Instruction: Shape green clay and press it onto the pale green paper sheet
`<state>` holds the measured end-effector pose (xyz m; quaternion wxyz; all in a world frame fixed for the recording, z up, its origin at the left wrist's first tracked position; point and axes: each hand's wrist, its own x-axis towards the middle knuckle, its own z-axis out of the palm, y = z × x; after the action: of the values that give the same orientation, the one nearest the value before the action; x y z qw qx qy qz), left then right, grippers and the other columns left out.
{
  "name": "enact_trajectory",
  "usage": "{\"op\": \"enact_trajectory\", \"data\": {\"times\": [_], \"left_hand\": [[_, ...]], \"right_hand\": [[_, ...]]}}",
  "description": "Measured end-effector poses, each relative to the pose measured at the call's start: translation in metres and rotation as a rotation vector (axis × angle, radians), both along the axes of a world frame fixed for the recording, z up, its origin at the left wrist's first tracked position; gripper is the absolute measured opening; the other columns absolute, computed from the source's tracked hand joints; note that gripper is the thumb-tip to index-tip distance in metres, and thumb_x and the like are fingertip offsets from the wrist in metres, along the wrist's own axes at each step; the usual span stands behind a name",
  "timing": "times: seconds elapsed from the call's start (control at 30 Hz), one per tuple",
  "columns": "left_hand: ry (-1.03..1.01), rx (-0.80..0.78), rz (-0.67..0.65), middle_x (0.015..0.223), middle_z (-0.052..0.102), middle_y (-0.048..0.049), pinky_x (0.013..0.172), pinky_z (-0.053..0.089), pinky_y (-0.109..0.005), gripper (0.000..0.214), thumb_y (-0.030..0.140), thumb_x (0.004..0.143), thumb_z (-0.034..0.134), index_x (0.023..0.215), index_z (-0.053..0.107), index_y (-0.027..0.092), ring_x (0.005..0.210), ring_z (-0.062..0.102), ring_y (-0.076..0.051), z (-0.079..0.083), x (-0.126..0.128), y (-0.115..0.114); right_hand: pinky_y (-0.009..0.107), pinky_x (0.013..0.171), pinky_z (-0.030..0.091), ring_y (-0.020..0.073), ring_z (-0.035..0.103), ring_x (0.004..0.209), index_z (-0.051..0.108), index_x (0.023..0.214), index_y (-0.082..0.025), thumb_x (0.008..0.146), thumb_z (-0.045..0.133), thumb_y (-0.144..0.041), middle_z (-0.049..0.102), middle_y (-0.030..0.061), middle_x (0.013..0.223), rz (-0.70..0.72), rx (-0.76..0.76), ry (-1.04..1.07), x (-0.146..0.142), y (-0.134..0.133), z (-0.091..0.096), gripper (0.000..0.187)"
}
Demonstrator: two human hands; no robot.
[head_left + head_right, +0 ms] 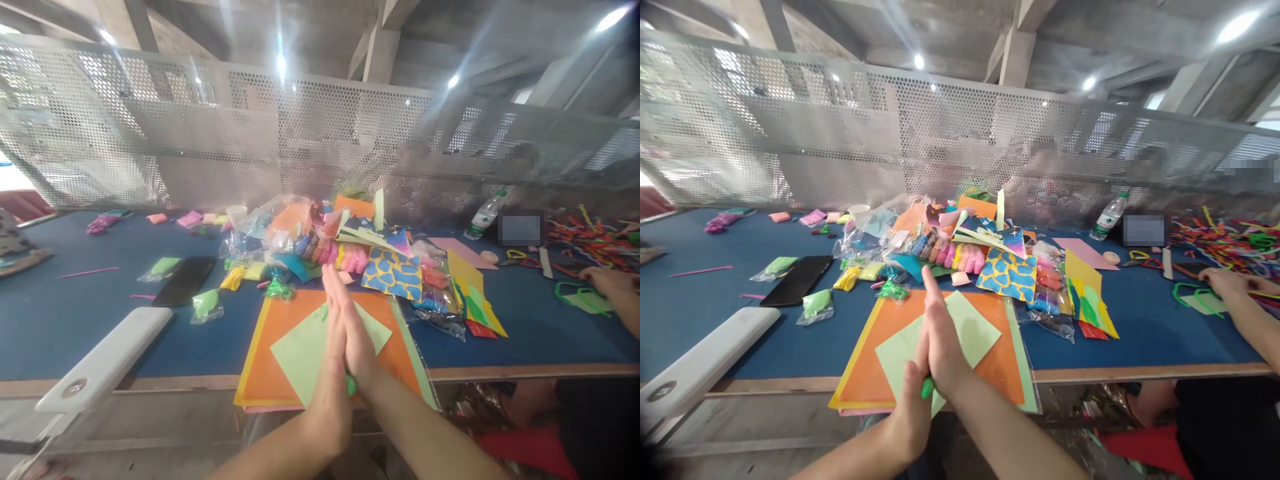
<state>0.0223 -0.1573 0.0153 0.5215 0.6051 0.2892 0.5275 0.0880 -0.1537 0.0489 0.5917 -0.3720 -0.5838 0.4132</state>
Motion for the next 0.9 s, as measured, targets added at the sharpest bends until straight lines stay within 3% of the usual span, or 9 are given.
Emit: {"op": "enact_trajectory", "data": {"times": [0.07, 0.17, 0.3, 0.47, 0.57, 0.67, 0.73, 0.8, 0.9], "left_hand": [[-0.053, 0.029, 0.01, 0.156, 0.025, 0.0019, 0.122, 0.007, -0.034, 0.066, 0.059, 0.095, 0.007, 0.149, 0.026, 0.026, 0.147, 0.005, -0.019, 0.001, 0.001, 0.0], [-0.073, 0.004, 0.077, 0.155, 0.028, 0.0038, 0.121, 0.004, -0.028, 0.058, 0.053, 0.097, 0.018, 0.15, 0.023, 0.029, 0.146, 0.003, -0.014, 0.004, 0.001, -0.001], [-0.019, 0.079, 0.051, 0.154, 0.031, -0.0009, 0.121, 0.013, -0.035, 0.07, 0.06, 0.094, 0.004, 0.149, 0.026, 0.024, 0.146, 0.01, -0.019, 0.004, 0.0, 0.0], [0.062, -0.092, 0.346, 0.148, 0.04, 0.0076, 0.114, 0.035, -0.04, 0.048, 0.048, 0.097, 0.027, 0.145, 0.023, 0.046, 0.142, 0.025, -0.02, -0.002, 0.005, 0.007], [0.036, -0.149, 0.475, 0.151, 0.033, 0.0099, 0.107, 0.043, -0.045, 0.047, 0.043, 0.097, 0.029, 0.144, 0.022, 0.051, 0.143, 0.023, -0.024, -0.003, 0.013, 0.01], [-0.058, -0.095, 0.551, 0.153, 0.029, 0.0084, 0.108, 0.042, -0.042, 0.046, 0.046, 0.098, 0.02, 0.144, 0.027, 0.048, 0.143, 0.025, -0.023, 0.007, 0.016, 0.017], [-0.12, 0.016, 0.567, 0.153, 0.03, 0.0046, 0.109, 0.039, -0.044, 0.045, 0.045, 0.099, 0.019, 0.142, 0.033, 0.042, 0.141, 0.029, -0.023, 0.014, 0.013, 0.021], [-0.114, 0.156, 0.567, 0.147, 0.038, -0.0019, 0.107, 0.039, -0.044, 0.04, 0.042, 0.098, 0.029, 0.136, 0.04, 0.036, 0.135, 0.039, -0.023, 0.016, 0.005, 0.023], [0.129, 0.335, 0.446, 0.121, 0.056, -0.0079, 0.095, 0.047, -0.039, 0.03, 0.037, 0.093, 0.047, 0.121, 0.05, 0.027, 0.114, 0.055, -0.022, 0.006, -0.013, 0.024]], "right_hand": [[0.052, 0.119, 0.015, 0.0214, 0.01, 0.146, 0.028, 0.147, -0.04, 0.095, 0.018, -0.057, 0.03, -0.0118, 0.152, 0.012, -0.002, 0.024, 0.001, 0.001, 0.001, 0.056], [0.048, 0.12, 0.015, 0.0214, 0.01, 0.146, 0.026, 0.146, -0.043, 0.092, 0.035, -0.057, 0.023, -0.0117, 0.155, 0.127, -0.037, 0.0, 0.002, 0.0, -0.001, 0.056], [0.047, 0.12, 0.005, 0.0185, 0.008, 0.146, 0.028, 0.146, -0.039, 0.095, 0.024, -0.056, 0.028, -0.0091, 0.154, 0.06, -0.033, 0.044, 0.005, -0.001, -0.002, 0.054], [0.046, 0.117, 0.02, 0.0231, 0.02, 0.144, 0.035, 0.144, -0.036, 0.093, 0.037, -0.057, 0.024, -0.0062, 0.156, 0.218, 0.004, 0.026, 0.0, -0.013, -0.006, 0.056], [0.044, 0.115, 0.025, 0.0248, 0.034, 0.138, 0.058, 0.13, -0.031, 0.091, 0.042, -0.057, 0.042, 0.0, 0.148, 0.116, 0.004, 0.096, -0.007, -0.019, -0.015, 0.049], [0.044, 0.11, 0.032, 0.0265, 0.053, 0.123, 0.076, 0.083, -0.024, 0.089, 0.046, -0.054, 0.069, 0.0059, 0.117, -0.024, -0.161, 0.372, -0.013, -0.016, -0.021, 0.043], [0.045, 0.105, 0.038, 0.0267, 0.063, 0.107, 0.062, 0.049, -0.023, 0.086, 0.048, -0.054, 0.075, 0.0061, 0.092, -0.085, -0.368, 0.671, -0.012, -0.008, -0.018, 0.05], [0.045, 0.1, 0.043, 0.0248, 0.068, 0.095, 0.048, 0.041, -0.023, 0.084, 0.05, -0.053, 0.075, 0.0046, 0.08, -0.108, -0.53, 0.936, -0.006, 0.003, -0.011, 0.052], [0.043, 0.096, 0.047, 0.0211, 0.068, 0.094, 0.056, 0.054, -0.022, 0.085, 0.05, -0.052, 0.075, 0.0034, 0.09, -0.116, -0.52, 1.132, 0.007, 0.017, -0.001, 0.043]]}}
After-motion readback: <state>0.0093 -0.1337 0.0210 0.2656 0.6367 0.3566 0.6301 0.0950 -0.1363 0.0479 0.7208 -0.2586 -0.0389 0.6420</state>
